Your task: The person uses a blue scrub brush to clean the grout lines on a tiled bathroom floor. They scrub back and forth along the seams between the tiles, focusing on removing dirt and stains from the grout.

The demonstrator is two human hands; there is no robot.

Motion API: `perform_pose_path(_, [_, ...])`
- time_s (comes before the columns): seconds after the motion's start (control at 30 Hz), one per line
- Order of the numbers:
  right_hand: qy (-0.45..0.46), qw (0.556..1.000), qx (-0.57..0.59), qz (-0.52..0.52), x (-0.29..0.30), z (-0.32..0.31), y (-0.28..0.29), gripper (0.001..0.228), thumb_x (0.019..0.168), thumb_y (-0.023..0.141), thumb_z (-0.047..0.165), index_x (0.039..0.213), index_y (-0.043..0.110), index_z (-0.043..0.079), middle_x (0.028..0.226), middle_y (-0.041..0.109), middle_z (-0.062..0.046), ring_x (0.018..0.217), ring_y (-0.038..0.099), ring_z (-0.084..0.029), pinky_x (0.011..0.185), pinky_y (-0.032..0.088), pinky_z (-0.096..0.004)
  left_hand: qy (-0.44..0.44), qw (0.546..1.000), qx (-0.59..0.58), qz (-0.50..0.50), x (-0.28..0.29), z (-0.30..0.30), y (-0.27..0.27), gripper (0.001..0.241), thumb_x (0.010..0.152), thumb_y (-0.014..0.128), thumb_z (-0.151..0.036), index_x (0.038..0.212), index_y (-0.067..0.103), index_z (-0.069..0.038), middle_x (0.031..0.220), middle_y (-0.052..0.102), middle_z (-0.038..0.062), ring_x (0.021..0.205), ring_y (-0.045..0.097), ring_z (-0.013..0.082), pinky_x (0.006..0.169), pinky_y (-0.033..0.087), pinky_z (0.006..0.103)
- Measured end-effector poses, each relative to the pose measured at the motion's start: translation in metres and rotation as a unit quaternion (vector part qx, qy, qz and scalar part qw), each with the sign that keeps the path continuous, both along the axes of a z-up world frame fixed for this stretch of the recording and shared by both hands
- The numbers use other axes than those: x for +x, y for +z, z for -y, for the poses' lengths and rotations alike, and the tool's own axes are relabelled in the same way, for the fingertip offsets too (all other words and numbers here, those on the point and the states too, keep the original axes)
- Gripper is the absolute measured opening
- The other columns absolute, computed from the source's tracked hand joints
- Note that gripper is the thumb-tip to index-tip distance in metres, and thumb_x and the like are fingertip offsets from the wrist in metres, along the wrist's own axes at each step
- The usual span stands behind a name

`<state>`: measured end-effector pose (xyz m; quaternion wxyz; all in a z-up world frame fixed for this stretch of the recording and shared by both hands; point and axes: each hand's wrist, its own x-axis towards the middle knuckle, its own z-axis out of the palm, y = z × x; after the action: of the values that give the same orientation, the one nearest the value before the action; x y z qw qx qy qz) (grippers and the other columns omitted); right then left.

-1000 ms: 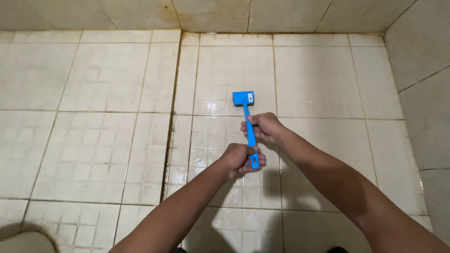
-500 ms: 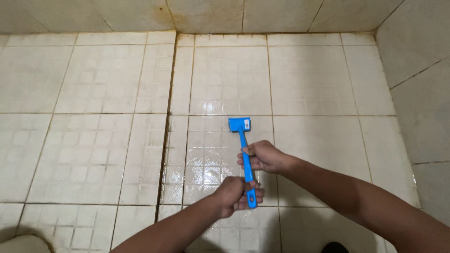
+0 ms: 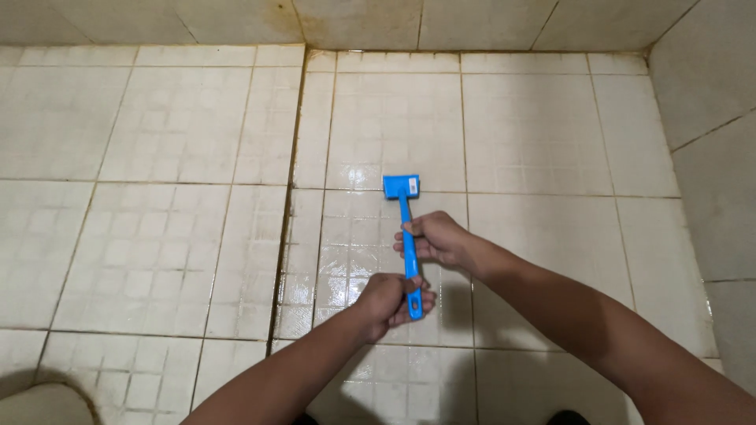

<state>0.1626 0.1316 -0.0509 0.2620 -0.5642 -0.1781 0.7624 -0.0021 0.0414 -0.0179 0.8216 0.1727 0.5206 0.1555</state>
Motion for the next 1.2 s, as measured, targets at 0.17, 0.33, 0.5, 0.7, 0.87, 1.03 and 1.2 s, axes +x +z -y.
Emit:
perform_pose_path(0.17, [0.003, 1.000, 0.020, 0.002, 0.001, -0.029, -0.014, 0.034, 0.102, 0.052, 0.011, 0.128, 0.053, -0.010, 0.122, 0.068, -0.023, 0.107, 0.072, -0.035, 0.087, 0.065, -0.047, 0.020, 0.999, 0.002, 0.031, -0.002, -0.025, -0.024, 0.025, 0.104, 0.049, -0.015, 0.111, 0.062, 0.006, 0.099, 0.073, 0.018, 0.083, 0.074, 0.0235, 0.078, 0.065, 0.0343])
perform_pose_path(0.33, [0.010, 0.999, 0.036, 0.004, 0.004, -0.039, -0.013, 0.034, 0.103, 0.050, 0.011, 0.128, 0.053, -0.011, 0.122, 0.068, -0.023, 0.108, 0.073, -0.034, 0.087, 0.065, -0.047, 0.002, 1.000, 0.019, -0.007, 0.001, -0.033, -0.001, 0.025, 0.104, 0.049, -0.017, 0.111, 0.063, 0.004, 0.100, 0.073, 0.015, 0.085, 0.075, 0.0213, 0.077, 0.065, 0.0333])
perform_pose_path(0.5, [0.010, 1.000, 0.008, -0.002, 0.002, -0.012, -0.017, 0.033, 0.102, 0.054, 0.011, 0.128, 0.055, -0.008, 0.119, 0.069, -0.021, 0.104, 0.073, -0.032, 0.087, 0.064, -0.045, 0.016, 1.000, -0.007, 0.006, 0.001, -0.008, -0.020, 0.024, 0.103, 0.049, -0.014, 0.111, 0.062, 0.006, 0.099, 0.074, 0.018, 0.083, 0.073, 0.0241, 0.074, 0.062, 0.0322])
perform_pose_path(0.7, [0.072, 0.997, -0.015, 0.003, -0.004, 0.045, -0.010, 0.033, 0.101, 0.056, 0.014, 0.127, 0.057, -0.006, 0.114, 0.070, -0.019, 0.101, 0.074, -0.032, 0.084, 0.063, -0.043, -0.015, 0.998, -0.056, -0.023, -0.003, 0.050, -0.014, 0.025, 0.103, 0.047, -0.014, 0.116, 0.064, -0.003, 0.104, 0.075, 0.010, 0.091, 0.074, 0.0198, 0.083, 0.064, 0.0339])
perform_pose_path(0.87, [0.101, 0.995, -0.020, -0.008, 0.000, 0.064, -0.008, 0.034, 0.101, 0.056, 0.015, 0.127, 0.057, -0.008, 0.115, 0.069, -0.019, 0.101, 0.074, -0.032, 0.082, 0.064, -0.043, -0.041, 0.996, -0.075, -0.033, -0.005, 0.067, 0.010, 0.028, 0.101, 0.045, -0.018, 0.120, 0.063, -0.008, 0.106, 0.075, 0.007, 0.095, 0.074, 0.0180, 0.087, 0.060, 0.0357])
perform_pose_path(1.03, [0.105, 0.994, -0.021, -0.020, -0.003, 0.051, -0.005, 0.033, 0.101, 0.055, 0.014, 0.126, 0.057, -0.008, 0.116, 0.069, -0.020, 0.101, 0.074, -0.033, 0.083, 0.063, -0.043, -0.030, 0.997, -0.071, -0.015, -0.011, 0.058, 0.009, 0.029, 0.101, 0.045, -0.019, 0.121, 0.064, -0.008, 0.105, 0.076, 0.009, 0.096, 0.075, 0.0193, 0.087, 0.059, 0.0366])
perform_pose_path(1.2, [0.050, 0.998, -0.017, -0.032, -0.004, 0.006, -0.027, 0.030, 0.103, 0.053, 0.013, 0.124, 0.056, -0.008, 0.113, 0.068, -0.020, 0.104, 0.072, -0.032, 0.090, 0.063, -0.046, 0.037, 0.999, -0.034, -0.008, -0.010, 0.021, -0.002, 0.026, 0.102, 0.046, -0.014, 0.119, 0.059, 0.001, 0.104, 0.076, 0.018, 0.092, 0.076, 0.0234, 0.080, 0.065, 0.0333])
